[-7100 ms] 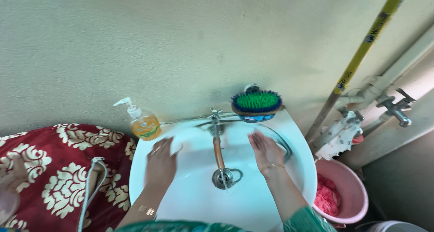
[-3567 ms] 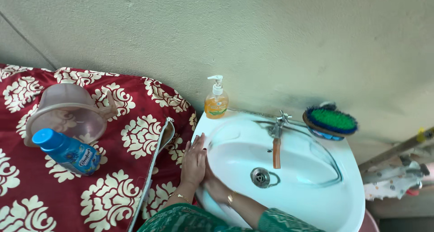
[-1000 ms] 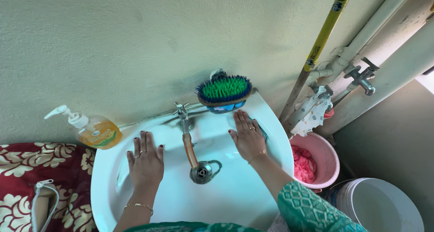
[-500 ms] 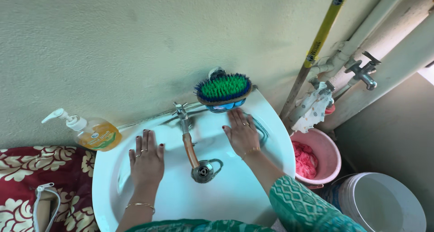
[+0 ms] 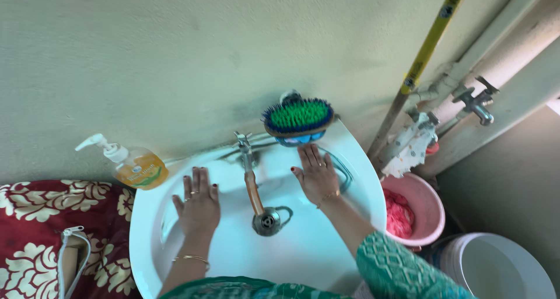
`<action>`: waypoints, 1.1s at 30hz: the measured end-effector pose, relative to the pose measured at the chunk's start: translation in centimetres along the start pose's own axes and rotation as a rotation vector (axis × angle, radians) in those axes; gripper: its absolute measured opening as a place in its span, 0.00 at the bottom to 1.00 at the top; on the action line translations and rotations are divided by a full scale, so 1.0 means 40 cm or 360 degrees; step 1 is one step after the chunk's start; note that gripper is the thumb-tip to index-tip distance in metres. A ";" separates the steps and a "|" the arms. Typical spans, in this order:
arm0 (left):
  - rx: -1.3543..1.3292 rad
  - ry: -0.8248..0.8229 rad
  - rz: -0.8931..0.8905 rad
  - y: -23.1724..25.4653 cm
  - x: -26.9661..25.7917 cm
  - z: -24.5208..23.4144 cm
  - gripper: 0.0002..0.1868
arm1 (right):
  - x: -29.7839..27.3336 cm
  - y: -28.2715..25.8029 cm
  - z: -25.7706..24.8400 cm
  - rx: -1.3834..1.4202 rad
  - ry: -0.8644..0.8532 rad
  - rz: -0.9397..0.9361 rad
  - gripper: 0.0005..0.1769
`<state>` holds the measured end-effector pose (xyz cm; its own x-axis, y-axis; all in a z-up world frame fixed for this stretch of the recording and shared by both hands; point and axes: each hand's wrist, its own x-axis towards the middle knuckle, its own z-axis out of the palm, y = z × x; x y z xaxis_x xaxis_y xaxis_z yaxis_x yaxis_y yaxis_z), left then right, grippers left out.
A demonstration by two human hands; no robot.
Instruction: The person wipes the inner and outer surfaces of a white pedestal sink with a yellow sponge, including the faucet and the basin rim.
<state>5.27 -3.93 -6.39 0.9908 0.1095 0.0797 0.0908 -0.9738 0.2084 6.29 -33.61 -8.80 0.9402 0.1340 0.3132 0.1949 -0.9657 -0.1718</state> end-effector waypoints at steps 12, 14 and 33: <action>0.0217 -0.0055 0.0320 -0.023 -0.027 0.009 0.34 | 0.022 -0.026 0.042 -0.0115 -0.0099 -0.0306 0.31; 0.0009 -0.0033 0.0189 -0.052 -0.030 0.013 0.37 | 0.012 0.024 0.039 0.0006 -0.0064 -0.0088 0.34; 0.0209 -0.0207 0.0719 0.067 0.075 -0.101 0.55 | 0.161 -0.038 -0.008 -0.0036 -0.0555 -0.0554 0.52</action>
<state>8.06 -5.42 -1.67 0.9376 -0.3477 0.0093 -0.3476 -0.9360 0.0554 11.95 -31.34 -6.24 0.8587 0.5122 0.0164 0.5115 -0.8545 -0.0911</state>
